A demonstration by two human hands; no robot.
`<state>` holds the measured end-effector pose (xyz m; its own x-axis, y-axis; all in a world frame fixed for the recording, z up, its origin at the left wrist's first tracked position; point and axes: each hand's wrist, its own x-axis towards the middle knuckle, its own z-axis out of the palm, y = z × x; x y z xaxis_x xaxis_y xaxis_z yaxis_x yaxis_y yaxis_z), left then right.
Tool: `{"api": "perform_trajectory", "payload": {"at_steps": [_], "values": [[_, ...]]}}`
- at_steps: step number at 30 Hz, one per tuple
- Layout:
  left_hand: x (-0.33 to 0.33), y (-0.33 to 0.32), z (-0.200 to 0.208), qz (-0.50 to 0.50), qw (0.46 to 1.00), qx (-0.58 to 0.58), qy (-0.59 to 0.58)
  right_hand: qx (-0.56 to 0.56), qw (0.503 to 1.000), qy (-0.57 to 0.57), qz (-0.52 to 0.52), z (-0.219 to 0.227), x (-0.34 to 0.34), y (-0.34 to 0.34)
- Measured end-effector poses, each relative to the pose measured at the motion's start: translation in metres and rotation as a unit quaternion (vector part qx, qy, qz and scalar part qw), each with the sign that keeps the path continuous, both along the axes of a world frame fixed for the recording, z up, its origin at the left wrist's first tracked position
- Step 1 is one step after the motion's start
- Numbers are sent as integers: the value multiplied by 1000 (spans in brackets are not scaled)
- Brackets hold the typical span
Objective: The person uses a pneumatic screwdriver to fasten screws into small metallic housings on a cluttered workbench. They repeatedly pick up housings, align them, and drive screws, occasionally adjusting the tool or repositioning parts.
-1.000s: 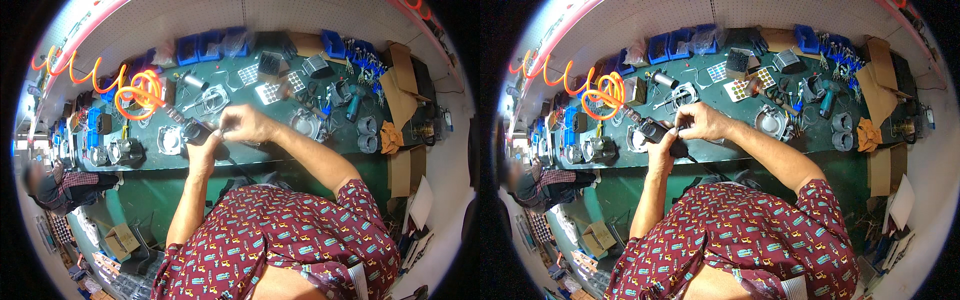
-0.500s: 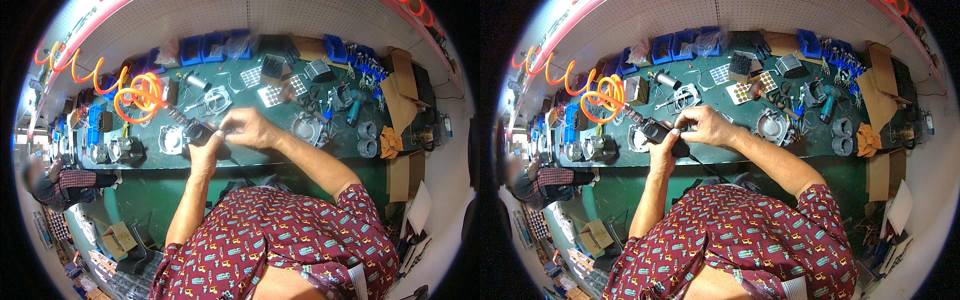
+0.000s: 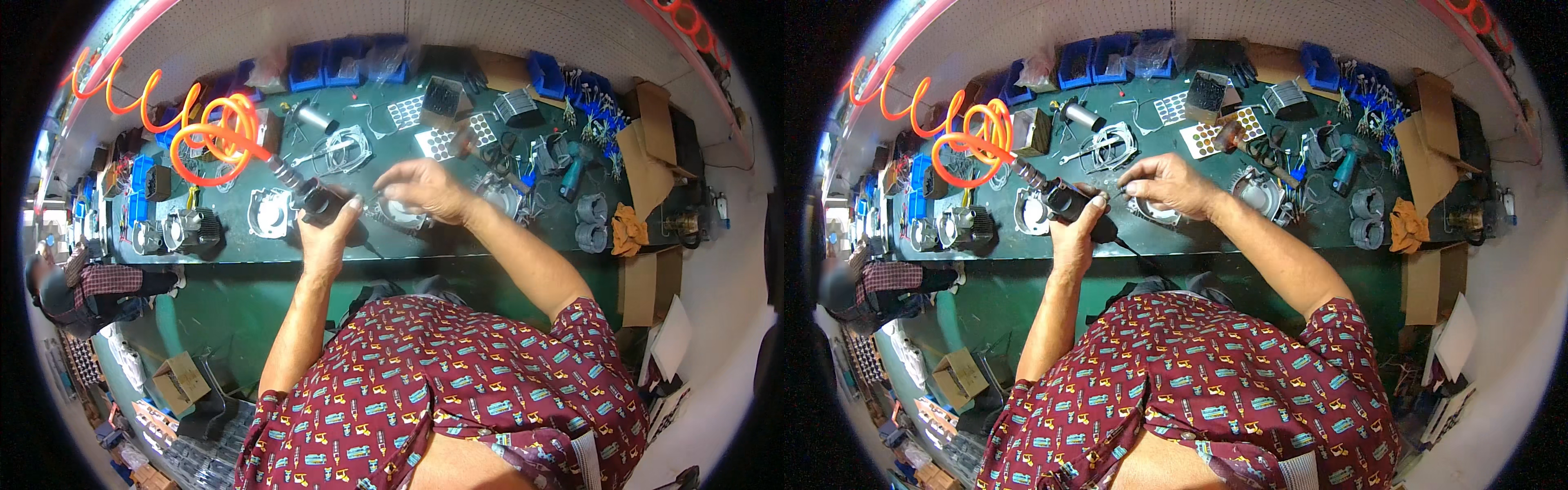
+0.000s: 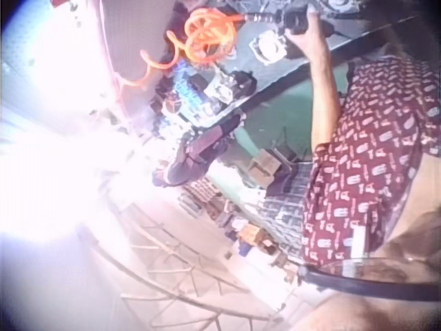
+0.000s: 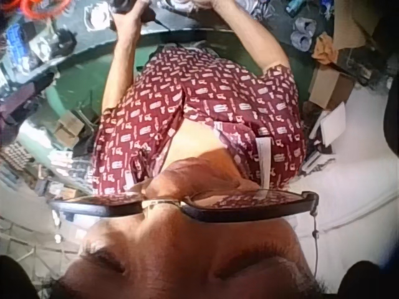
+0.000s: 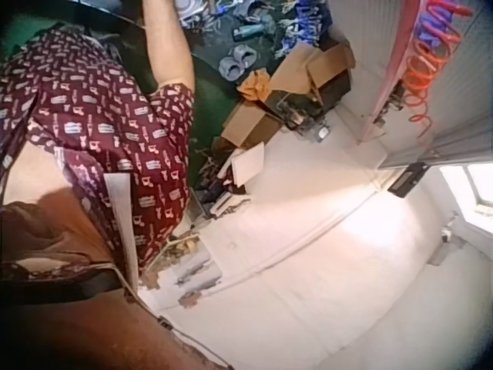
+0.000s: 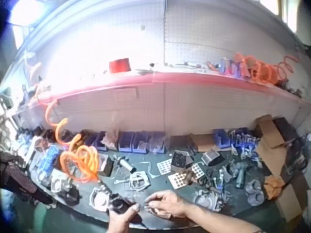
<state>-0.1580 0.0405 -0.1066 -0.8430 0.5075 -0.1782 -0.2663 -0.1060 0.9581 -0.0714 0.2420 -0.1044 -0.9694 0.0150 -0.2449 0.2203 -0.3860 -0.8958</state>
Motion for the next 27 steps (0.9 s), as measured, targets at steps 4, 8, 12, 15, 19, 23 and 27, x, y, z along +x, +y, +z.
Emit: {"api": "perform_trajectory", "payload": {"at_steps": [4, 8, 12, 15, 19, 23, 27], "values": [[-3, -18, -3, -5, 999, -24, 21, 365, 929, 50, 40, -56, 5, 14], [-2, -22, 1, 13, 999, -16, 35, 513, 835, 121, 155, -89, 0, 10], [0, -27, 11, 24, 1000, -6, 11, 577, 787, 108, 192, -89, 0, 4], [0, -28, 15, 26, 999, 0, 20, 596, 774, 103, 186, -89, 0, 3], [-3, -30, 9, 27, 999, 14, 43, 618, 755, 103, 191, -84, -1, 2], [-2, -27, 19, 25, 999, 18, 44, 636, 739, 89, 201, -77, 1, -5], [-1, -24, 23, 29, 993, 9, 116, 648, 719, 88, 236, -74, -2, 0]]}}
